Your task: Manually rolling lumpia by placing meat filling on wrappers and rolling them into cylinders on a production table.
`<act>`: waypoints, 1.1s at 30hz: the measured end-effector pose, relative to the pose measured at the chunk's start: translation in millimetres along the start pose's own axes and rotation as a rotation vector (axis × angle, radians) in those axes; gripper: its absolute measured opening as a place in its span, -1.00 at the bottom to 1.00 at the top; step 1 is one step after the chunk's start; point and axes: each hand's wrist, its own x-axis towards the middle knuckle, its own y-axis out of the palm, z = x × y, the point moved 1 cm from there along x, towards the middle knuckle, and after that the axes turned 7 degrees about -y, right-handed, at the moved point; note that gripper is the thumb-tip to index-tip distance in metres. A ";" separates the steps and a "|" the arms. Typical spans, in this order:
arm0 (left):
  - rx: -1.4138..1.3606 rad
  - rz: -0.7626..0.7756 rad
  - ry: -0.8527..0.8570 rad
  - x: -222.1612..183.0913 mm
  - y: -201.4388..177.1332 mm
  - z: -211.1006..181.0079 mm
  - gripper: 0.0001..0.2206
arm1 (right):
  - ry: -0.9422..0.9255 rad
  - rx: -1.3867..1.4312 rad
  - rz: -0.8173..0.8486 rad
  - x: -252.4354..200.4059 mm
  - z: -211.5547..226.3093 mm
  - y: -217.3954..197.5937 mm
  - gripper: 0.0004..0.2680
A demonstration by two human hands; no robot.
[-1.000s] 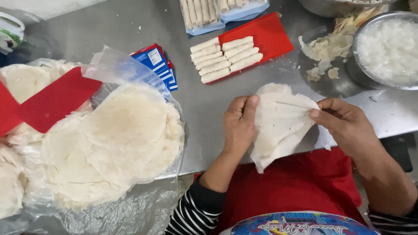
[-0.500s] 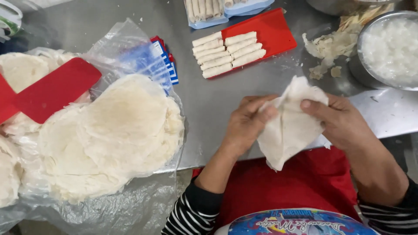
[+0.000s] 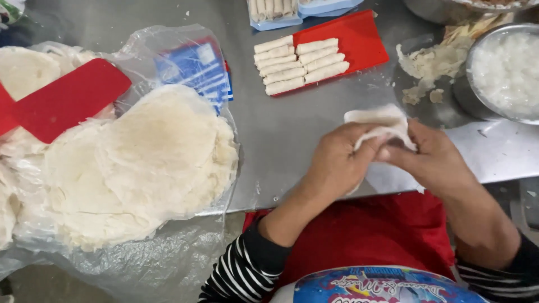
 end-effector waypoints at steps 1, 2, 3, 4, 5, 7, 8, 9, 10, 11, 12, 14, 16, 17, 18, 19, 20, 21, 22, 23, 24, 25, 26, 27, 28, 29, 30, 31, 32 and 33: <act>-0.008 -0.007 0.043 -4.1 1.9 1.6 -0.75 | -0.006 0.017 -0.085 2.3 5.0 5.9 -0.83; -0.009 -0.024 0.094 -4.4 0.4 2.5 -0.76 | -0.025 0.037 -0.164 11.1 10.8 12.7 -0.90; -0.003 -0.029 0.102 -1.7 -10.6 5.7 -0.76 | -0.036 0.040 -0.162 15.1 11.0 4.7 -0.90; -0.128 -0.097 -0.031 -1.3 -21.5 11.0 -0.80 | 0.092 -0.004 -0.250 16.4 9.2 -3.8 -0.88; -0.254 -0.165 -0.164 -1.2 -32.1 16.8 -0.83 | 0.222 -0.047 -0.336 17.6 7.0 -12.2 -0.85; -0.278 -0.085 -0.166 -4.1 -48.3 19.9 -0.82 | 0.203 0.041 -0.336 16.4 20.6 -12.1 -0.89; -0.306 -0.001 -0.172 -6.7 -54.2 22.1 -0.80 | 0.191 0.124 -0.338 13.6 27.0 -12.8 -0.86; -0.308 0.000 -0.174 -6.3 -51.7 9.5 -0.80 | 0.193 0.122 -0.339 14.4 33.4 -6.5 -0.86; -0.221 0.109 -0.243 -6.9 -48.1 -2.4 -0.60 | 0.189 0.017 -0.246 15.2 39.8 0.9 -0.86; -0.134 0.218 -0.311 -7.6 -44.8 -14.5 -0.31 | 0.184 -0.086 -0.152 16.1 46.4 8.4 -0.83; -0.134 0.215 -0.309 -7.0 -40.5 -21.6 -0.31 | 0.181 -0.088 -0.150 16.4 50.5 12.4 -0.83; -0.054 0.170 -0.368 -6.4 -31.7 -35.5 -0.30 | 0.066 -0.090 0.007 16.0 59.9 21.7 -0.78; 0.010 0.112 -0.188 -4.1 -24.6 -16.0 -0.53 | 0.094 -0.093 -0.019 17.6 50.4 14.5 -0.80; 0.074 0.056 -0.008 -3.0 -21.4 -7.2 -0.72 | 0.124 -0.094 -0.046 18.5 45.5 10.8 -0.80; 0.074 0.054 -0.006 0.6 -24.8 2.6 -0.72 | 0.121 -0.095 -0.045 17.2 36.9 4.0 -0.80; 0.065 -0.025 0.030 4.3 -28.9 12.2 -0.74 | 0.134 0.009 -0.106 15.9 28.0 -3.2 -0.81; 0.056 -0.102 0.063 7.2 -32.6 22.4 -0.73 | 0.150 0.114 -0.167 13.6 18.5 -10.3 -0.82; 0.055 -0.102 0.063 7.3 -37.2 14.7 -0.73 | 0.150 0.113 -0.167 7.5 -11.6 -27.2 -0.82; -0.008 -0.162 -0.030 6.8 -42.7 8.2 -0.73 | -0.246 -0.281 -0.141 1.7 -37.5 -43.8 -0.66; -0.072 -0.222 -0.124 6.2 -48.3 1.7 -0.72 | -0.643 -0.672 -0.103 -5.6 -64.0 -58.5 -0.47; -0.072 -0.224 -0.126 4.7 -42.3 2.1 -0.72 | -0.643 -0.671 -0.100 1.0 -34.6 -37.2 -0.47; -0.117 -0.181 -0.149 3.2 -35.8 2.6 -0.76 | -0.260 0.026 -0.102 8.8 -8.8 -17.4 -0.57; -0.162 -0.138 -0.168 2.9 -29.2 2.5 -0.79 | 0.144 0.708 -0.103 15.7 17.2 4.4 -0.55; -0.162 -0.139 -0.166 -0.6 -25.6 -0.4 -0.79 | 0.143 0.707 -0.102 13.8 13.6 13.7 -0.55; -0.228 -0.064 -0.149 -3.9 -20.8 -3.4 -0.79 | 0.096 0.565 -0.125 11.3 10.1 21.8 -0.57; -0.293 0.011 -0.132 -7.2 -15.7 -6.3 -0.80 | 0.051 0.423 -0.148 8.9 6.5 29.9 -0.58; -0.294 0.014 -0.134 -3.1 -19.4 -7.5 -0.80 | 0.054 0.423 -0.151 10.8 8.1 28.4 -0.58; -0.567 -0.060 -0.322 0.8 -23.5 -6.4 -0.84 | 0.152 0.425 -0.274 12.3 8.4 26.0 -0.69; -0.836 -0.143 -0.511 3.5 -28.2 -5.0 -0.86 | 0.252 0.427 -0.394 13.9 8.4 25.2 -0.80; -0.835 -0.145 -0.515 1.8 -40.5 4.7 -0.86 | 0.256 0.429 -0.392 12.1 5.0 14.3 -0.80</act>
